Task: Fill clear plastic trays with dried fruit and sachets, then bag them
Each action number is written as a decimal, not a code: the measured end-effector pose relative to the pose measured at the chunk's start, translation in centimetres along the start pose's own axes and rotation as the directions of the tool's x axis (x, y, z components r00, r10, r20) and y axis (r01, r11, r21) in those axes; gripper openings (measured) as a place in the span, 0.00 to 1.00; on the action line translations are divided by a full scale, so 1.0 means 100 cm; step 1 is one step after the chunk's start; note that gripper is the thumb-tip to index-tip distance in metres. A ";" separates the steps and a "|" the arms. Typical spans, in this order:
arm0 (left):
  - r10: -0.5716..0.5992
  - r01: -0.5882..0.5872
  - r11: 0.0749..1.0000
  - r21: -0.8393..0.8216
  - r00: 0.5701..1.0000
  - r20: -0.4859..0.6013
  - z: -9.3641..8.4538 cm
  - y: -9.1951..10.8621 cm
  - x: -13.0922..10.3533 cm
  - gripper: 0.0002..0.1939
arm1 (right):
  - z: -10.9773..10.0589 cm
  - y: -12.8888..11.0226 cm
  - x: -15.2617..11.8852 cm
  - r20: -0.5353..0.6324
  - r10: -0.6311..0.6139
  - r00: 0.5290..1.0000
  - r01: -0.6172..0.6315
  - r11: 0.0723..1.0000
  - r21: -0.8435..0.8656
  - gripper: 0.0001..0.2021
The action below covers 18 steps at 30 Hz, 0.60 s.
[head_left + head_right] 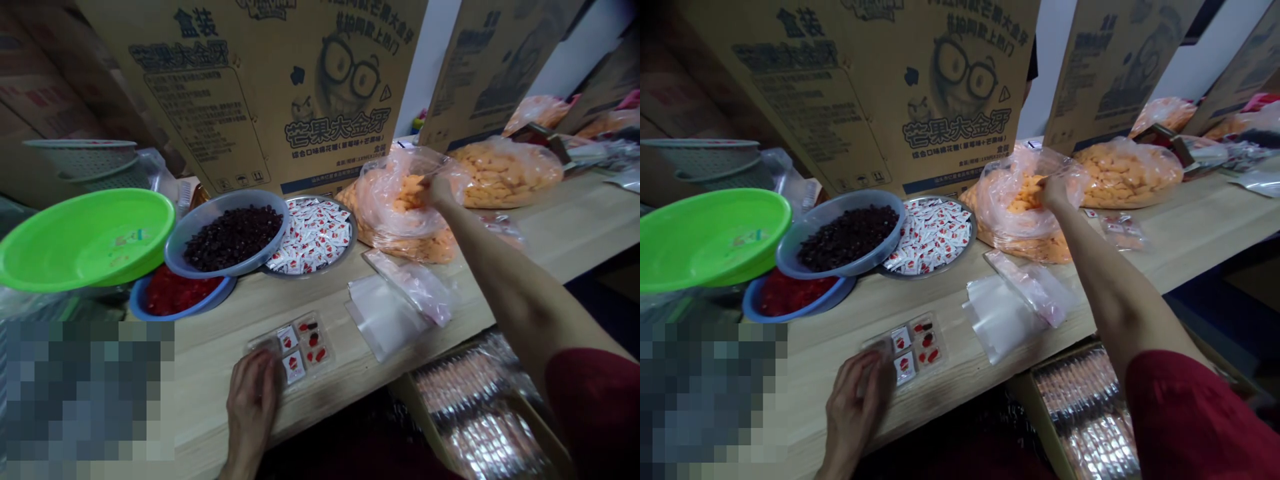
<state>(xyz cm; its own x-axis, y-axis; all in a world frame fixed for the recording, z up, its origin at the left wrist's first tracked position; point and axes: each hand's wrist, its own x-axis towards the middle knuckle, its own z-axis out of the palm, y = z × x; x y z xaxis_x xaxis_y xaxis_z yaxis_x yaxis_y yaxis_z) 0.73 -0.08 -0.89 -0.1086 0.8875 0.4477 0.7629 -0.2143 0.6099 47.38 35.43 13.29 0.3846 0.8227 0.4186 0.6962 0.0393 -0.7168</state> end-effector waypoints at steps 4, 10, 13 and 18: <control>0.004 -0.004 1.000 -0.014 1.000 -0.010 -0.001 -0.003 -0.001 0.08 | -0.021 -0.011 0.002 0.052 0.206 0.977 -0.212 0.963 0.168 0.19; -0.056 0.055 0.993 -0.103 0.998 -0.004 0.004 0.011 0.016 0.08 | -0.046 -0.031 -0.024 0.110 0.225 0.968 -0.250 0.892 0.377 0.16; -0.207 0.204 0.948 -0.246 0.978 0.013 0.007 0.034 0.030 0.08 | -0.040 -0.055 -0.082 0.196 0.007 0.981 -0.102 0.872 0.479 0.15; -0.332 0.398 0.729 -0.557 0.917 0.221 0.024 0.074 0.058 0.12 | 0.013 -0.097 -0.243 0.453 -0.323 0.831 -0.019 0.798 0.603 0.17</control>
<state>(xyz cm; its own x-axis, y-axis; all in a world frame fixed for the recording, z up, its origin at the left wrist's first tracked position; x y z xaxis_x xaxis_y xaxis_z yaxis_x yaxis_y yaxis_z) 7.29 4.42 4.66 -0.2119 0.9752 0.0637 0.1574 -0.0303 0.9871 30.47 15.78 9.39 -0.1802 0.9278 0.3267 0.1828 0.3579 -0.9157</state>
